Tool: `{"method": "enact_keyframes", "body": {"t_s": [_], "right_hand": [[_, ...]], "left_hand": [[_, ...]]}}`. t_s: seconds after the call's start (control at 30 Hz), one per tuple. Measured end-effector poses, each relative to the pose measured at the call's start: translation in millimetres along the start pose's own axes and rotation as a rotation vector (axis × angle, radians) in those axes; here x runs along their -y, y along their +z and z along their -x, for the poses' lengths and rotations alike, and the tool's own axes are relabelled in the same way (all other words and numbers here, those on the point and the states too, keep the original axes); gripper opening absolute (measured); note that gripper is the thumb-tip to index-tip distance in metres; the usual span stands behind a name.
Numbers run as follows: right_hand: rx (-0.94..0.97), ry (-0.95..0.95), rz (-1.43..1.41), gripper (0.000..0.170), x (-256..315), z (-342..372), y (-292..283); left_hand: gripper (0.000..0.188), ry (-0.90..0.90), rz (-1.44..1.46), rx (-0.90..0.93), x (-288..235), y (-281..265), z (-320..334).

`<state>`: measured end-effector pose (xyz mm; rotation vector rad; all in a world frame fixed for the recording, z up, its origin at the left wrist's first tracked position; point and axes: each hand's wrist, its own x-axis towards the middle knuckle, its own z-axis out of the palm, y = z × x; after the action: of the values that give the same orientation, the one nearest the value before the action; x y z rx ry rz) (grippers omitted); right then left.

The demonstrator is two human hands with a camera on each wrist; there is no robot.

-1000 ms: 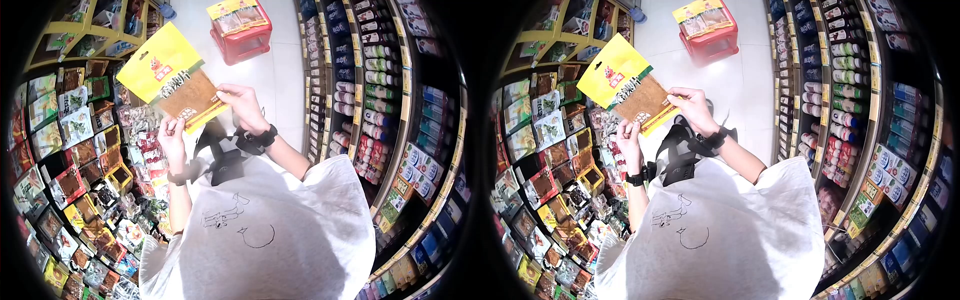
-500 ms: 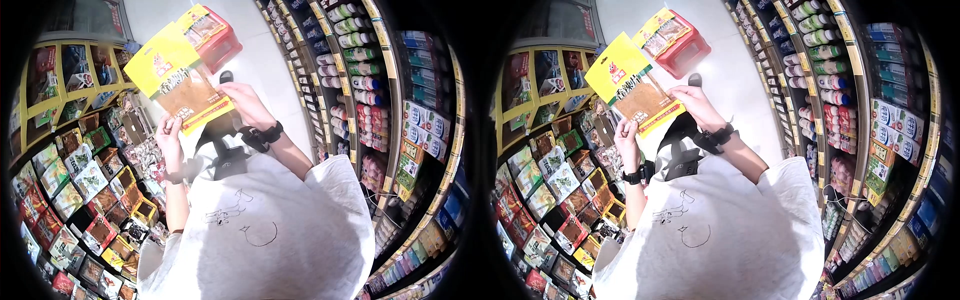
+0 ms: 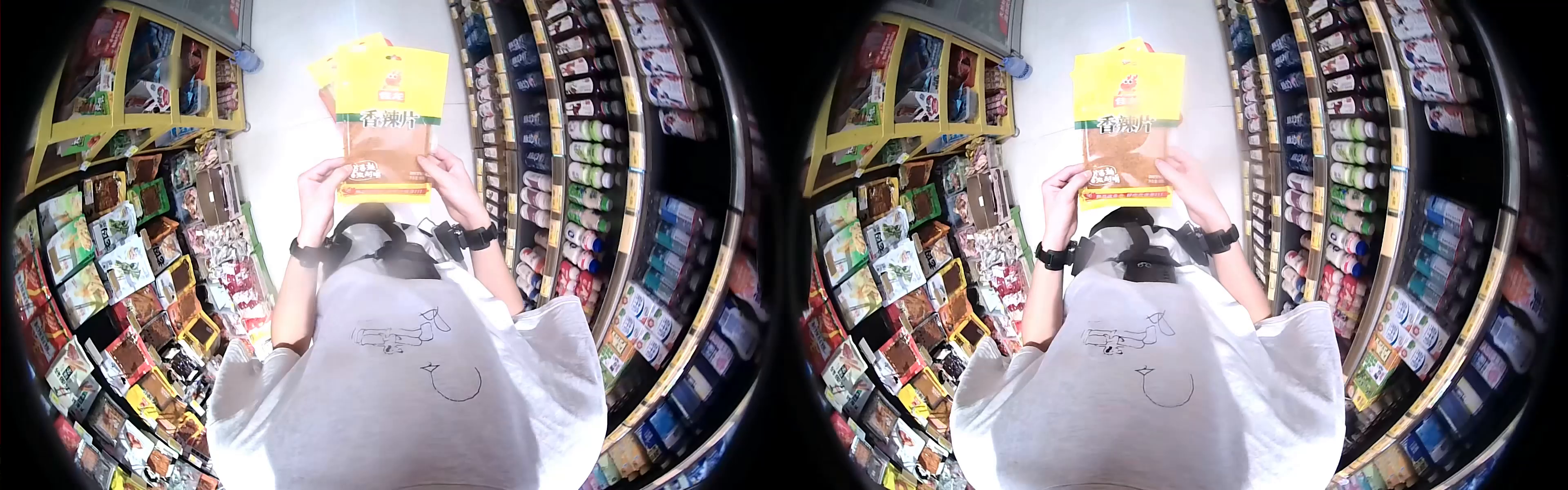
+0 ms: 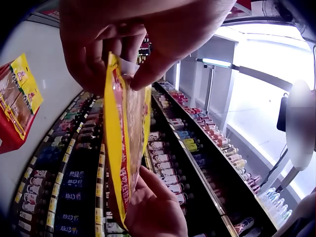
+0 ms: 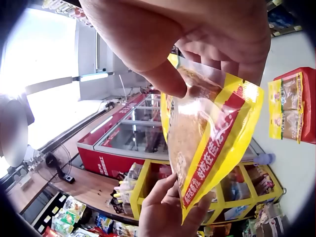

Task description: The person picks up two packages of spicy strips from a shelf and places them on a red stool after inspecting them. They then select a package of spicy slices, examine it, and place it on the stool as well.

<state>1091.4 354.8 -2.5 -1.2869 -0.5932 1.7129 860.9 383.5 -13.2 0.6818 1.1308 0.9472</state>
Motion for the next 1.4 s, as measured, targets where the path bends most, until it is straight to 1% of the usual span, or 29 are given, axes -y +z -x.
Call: {"method": "enact_keyframes", "body": {"t_s": [0.07, 0.17, 0.27, 0.37, 0.5, 0.53, 0.57, 0.6, 0.63, 0.7, 0.73, 0.77, 0.8, 0.87, 0.9, 0.93, 0.97, 1.0, 1.03, 1.07, 1.17, 1.2, 1.23, 1.27, 1.3, 1.33, 1.4], "right_hand": [[-0.010, 0.026, 0.009, 0.027, 7.3, -14.5, 0.9], [0.017, 0.061, 0.049, 0.028, 8.3, -36.6, -7.1], [-0.009, 0.078, 0.036, 0.027, 5.7, -57.9, -12.8], [0.008, 0.085, 0.053, 0.026, 14.4, -69.4, -15.9], [-0.037, 0.157, 0.071, 0.025, 22.7, -85.4, -32.7], [-0.061, 0.130, 0.090, 0.023, 16.5, -91.8, -41.6], [-0.074, 0.146, 0.099, 0.023, 10.3, -100.8, -52.7], [-0.088, 0.166, 0.108, 0.022, 3.7, -110.0, -65.0], [-0.103, 0.188, 0.116, 0.021, -3.7, -117.8, -76.5], [-0.060, 0.142, 0.179, 0.021, -15.9, -145.4, -95.7], [-0.057, 0.131, 0.225, 0.021, -20.0, -159.8, -103.4], [-0.052, 0.120, 0.271, 0.021, -23.2, -176.2, -112.3], [-0.036, 0.154, 0.293, 0.021, -21.8, -192.8, -116.8], [0.044, 0.248, 0.461, 0.021, -12.3, -225.6, -118.8], [0.079, 0.293, 0.538, 0.021, -9.5, -242.0, -121.5], [0.139, 0.198, 0.524, 0.024, -21.7, -258.3, -129.1], [0.131, 0.189, 0.537, 0.026, -32.5, -281.6, -137.8], [0.122, 0.193, 0.544, 0.027, -41.3, -296.0, -133.3], [0.114, 0.209, 0.550, 0.028, -48.6, -302.7, -126.0], [0.162, 0.288, 0.455, 0.034, -50.9, -315.1, -123.5], [0.218, 0.204, 0.392, 0.040, -77.7, -347.6, -122.4], [0.181, 0.297, 0.420, 0.047, -37.6, -341.5, -102.5], [0.173, 0.283, 0.419, 0.047, -35.6, -343.2, -98.2], [0.169, 0.267, 0.420, 0.047, -36.8, -349.0, -96.0], [0.171, 0.248, 0.424, 0.047, -39.5, -360.4, -95.4], [0.196, 0.331, 0.402, 0.047, -94.1, -385.6, -113.6], [0.124, 0.291, 0.320, 0.046, -133.3, -410.7, -112.6]], "left_hand": [[0.017, 0.030, 0.006, -0.017, -1.3, 1.7, -10.5], [0.018, -0.011, -0.023, -0.069, -5.8, 4.4, -28.2], [0.019, -0.031, -0.083, -0.084, -3.2, 2.6, -45.8], [0.017, -0.051, -0.049, -0.105, -7.5, 13.5, -55.7], [0.018, -0.094, -0.072, -0.092, 13.6, 19.1, -83.5], [0.017, -0.112, -0.093, -0.094, 20.9, 19.9, -91.6], [0.017, -0.130, -0.113, -0.097, 26.4, 22.0, -100.2], [0.017, -0.101, -0.118, -0.128, 30.2, 28.4, -107.0], [0.018, -0.157, -0.129, -0.145, 34.6, 30.0, -112.3], [0.020, -0.245, -0.148, -0.172, 39.0, 35.4, -134.6], [0.023, -0.250, -0.194, -0.189, 38.3, 41.6, -143.5], [0.023, -0.222, -0.239, -0.187, 46.5, 40.9, -155.5], [0.024, -0.197, -0.285, -0.186, 64.3, 34.9, -168.7], [0.024, -0.138, -0.379, -0.184, 89.3, 27.1, -194.1], [0.024, -0.134, -0.475, -0.225, 101.2, 23.2, -203.0], [0.024, -0.128, -0.570, -0.262, 112.7, 19.8, -214.4], [0.024, -0.119, -0.663, -0.302, 125.2, 15.3, -227.6], [0.023, -0.189, -0.727, -0.312, 135.2, 9.5, -237.2], [0.023, -0.162, -0.769, -0.295, 149.4, 0.1, -246.0], [0.022, -0.189, -0.749, -0.334, 163.8, -8.6, -251.1], [0.023, -0.223, -0.679, -0.423, 187.2, -27.0, -270.2], [0.024, -0.233, -0.649, -0.450, 190.2, -31.2, -274.5], [0.024, -0.245, -0.618, -0.479, 192.5, -32.7, -277.2], [0.026, -0.309, -0.615, -0.499, 186.1, -30.7, -281.5], [0.026, -0.319, -0.613, -0.517, 185.3, -31.4, -287.3], [0.026, -0.328, -0.606, -0.545, 185.9, -33.0, -293.4], [0.028, -0.341, -0.583, -0.576, 187.3, -42.2, -309.9]]}}
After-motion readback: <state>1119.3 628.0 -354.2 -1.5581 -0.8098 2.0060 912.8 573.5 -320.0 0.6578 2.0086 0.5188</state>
